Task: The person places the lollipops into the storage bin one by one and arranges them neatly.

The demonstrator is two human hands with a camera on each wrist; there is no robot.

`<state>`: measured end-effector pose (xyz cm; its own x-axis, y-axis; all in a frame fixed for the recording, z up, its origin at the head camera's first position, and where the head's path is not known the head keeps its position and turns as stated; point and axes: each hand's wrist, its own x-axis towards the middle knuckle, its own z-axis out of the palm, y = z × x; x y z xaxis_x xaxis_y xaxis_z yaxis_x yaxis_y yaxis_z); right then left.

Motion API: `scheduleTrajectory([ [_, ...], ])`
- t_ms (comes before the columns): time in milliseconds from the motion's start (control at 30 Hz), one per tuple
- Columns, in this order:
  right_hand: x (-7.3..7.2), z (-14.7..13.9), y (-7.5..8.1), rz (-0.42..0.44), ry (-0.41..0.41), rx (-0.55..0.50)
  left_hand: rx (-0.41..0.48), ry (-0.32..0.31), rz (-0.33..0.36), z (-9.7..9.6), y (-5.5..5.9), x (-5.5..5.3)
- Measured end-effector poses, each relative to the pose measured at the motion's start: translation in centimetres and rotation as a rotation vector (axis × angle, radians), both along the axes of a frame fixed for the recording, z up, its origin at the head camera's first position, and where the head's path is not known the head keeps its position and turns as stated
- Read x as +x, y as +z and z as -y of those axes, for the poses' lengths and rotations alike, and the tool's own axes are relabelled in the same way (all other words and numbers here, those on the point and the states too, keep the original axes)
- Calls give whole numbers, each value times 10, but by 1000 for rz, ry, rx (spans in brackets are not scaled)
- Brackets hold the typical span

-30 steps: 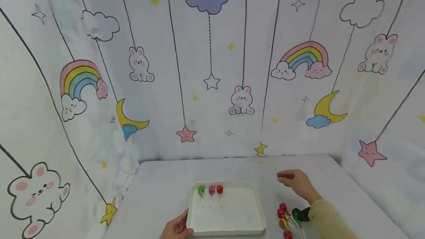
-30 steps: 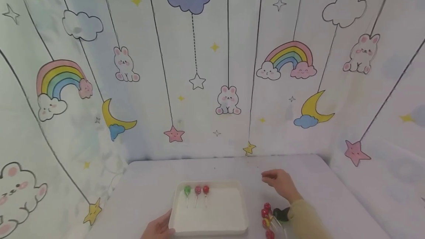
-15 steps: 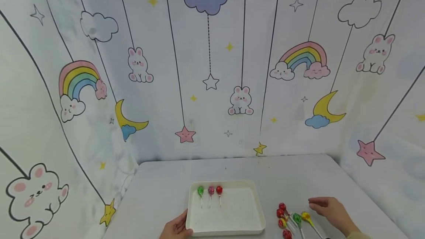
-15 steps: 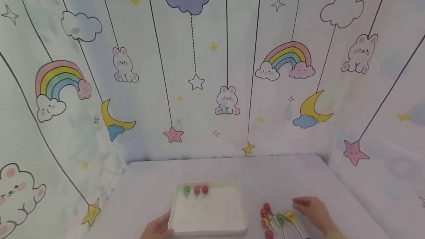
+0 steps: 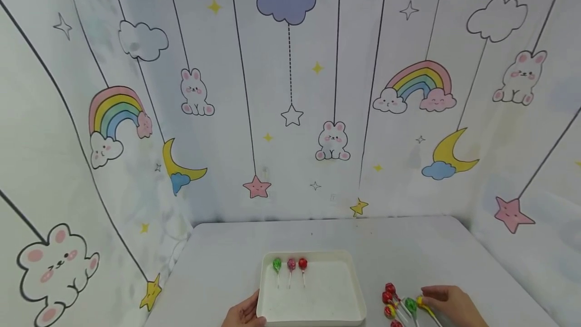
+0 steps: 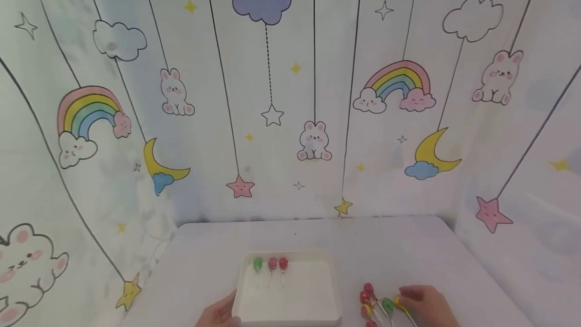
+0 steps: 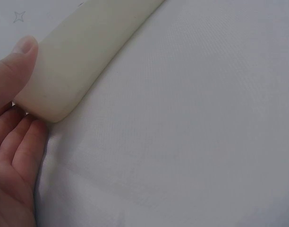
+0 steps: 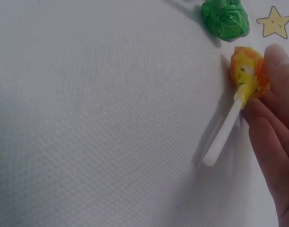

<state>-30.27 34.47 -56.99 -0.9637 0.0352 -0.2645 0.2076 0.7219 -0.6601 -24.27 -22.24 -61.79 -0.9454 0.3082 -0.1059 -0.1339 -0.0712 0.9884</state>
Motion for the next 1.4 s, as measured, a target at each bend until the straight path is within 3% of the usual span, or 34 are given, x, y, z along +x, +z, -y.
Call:
scheduleTrajectory([
  [267, -1, -1, -3, -6, 6, -10, -9, -11, -31, -1, -2, -1],
  [733, 0, 5, 1, -17, 73, 79, 17, 1, -6, -1, -3, -1],
  [1167, 0, 2, 2, -33, 85, 111, 24, 2, 4, 0, -4, -1],
  [1400, -1, -1, 18, -100, 88, 119, 11, 3, -8, -1, -3, -1],
])
